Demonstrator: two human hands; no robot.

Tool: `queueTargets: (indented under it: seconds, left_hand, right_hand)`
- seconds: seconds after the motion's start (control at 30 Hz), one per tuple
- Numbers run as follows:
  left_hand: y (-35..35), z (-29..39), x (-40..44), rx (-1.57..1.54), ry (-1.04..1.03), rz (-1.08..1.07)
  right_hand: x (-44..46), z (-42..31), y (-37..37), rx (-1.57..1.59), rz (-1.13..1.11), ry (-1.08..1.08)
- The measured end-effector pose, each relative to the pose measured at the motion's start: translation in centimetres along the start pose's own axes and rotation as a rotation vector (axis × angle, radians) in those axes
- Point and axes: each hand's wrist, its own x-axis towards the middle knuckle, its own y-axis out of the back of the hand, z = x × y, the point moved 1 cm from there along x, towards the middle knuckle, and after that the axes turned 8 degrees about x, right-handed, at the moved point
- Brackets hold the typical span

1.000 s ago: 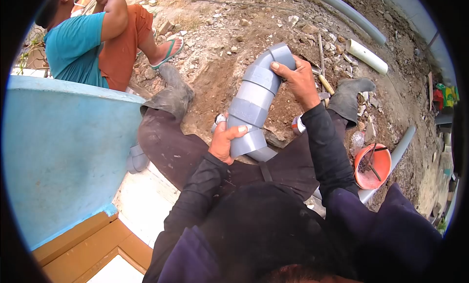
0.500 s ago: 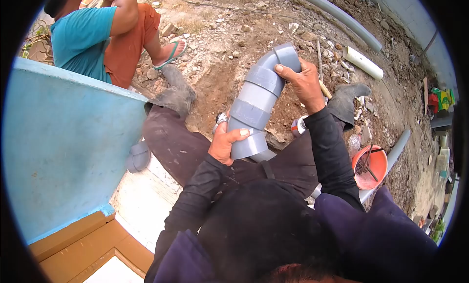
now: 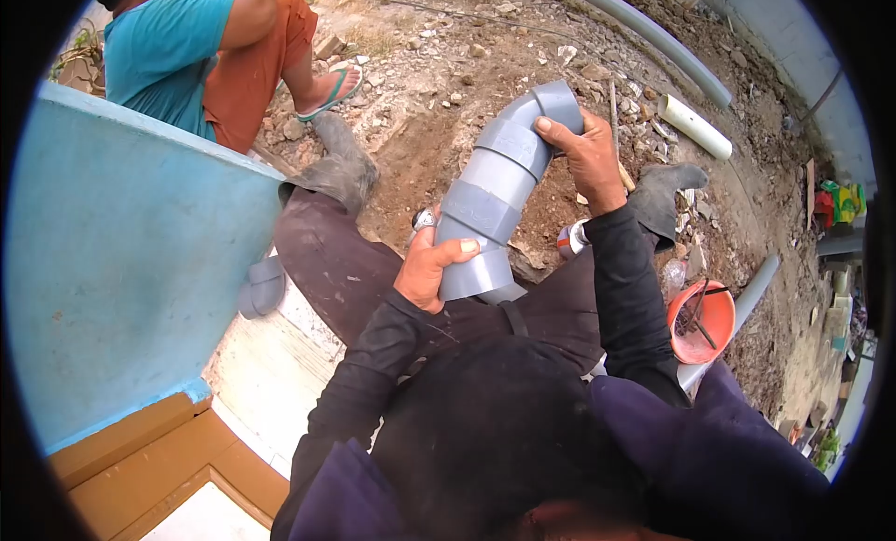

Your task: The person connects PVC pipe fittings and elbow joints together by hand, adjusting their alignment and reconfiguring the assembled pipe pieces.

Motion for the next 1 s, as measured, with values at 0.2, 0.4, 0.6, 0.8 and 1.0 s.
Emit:
queueTargets:
  seconds: [0.2,0.4,0.6,0.8,1.0]
  left_hand:
    - [-0.2,0.1,-0.5,0.012,0.004,0.006]
    - [0.0,0.6,-0.4,0.027,0.01,-0.007]
    - [0.1,0.4,-0.9,0.023,-0.005,0.006]
    - [-0.2,0.6,-1.2,0.017,0.004,0.017]
    - [-0.5,0.9,-1.2,0.011,0.002,0.004]
  right_hand:
    - [-0.1,0.1,0.2,-0.015,-0.01,-0.008]
    - [-0.1,-0.4,0.1,-0.015,0.005,0.027]
    - [-1.0,0.1,-0.6,0.006,0.047,0.045]
    - [-1.1,-0.6,-1.1,0.016,0.06,0.059]
    - [-0.6,-0.9,-0.4,-0.025,0.034,0.038]
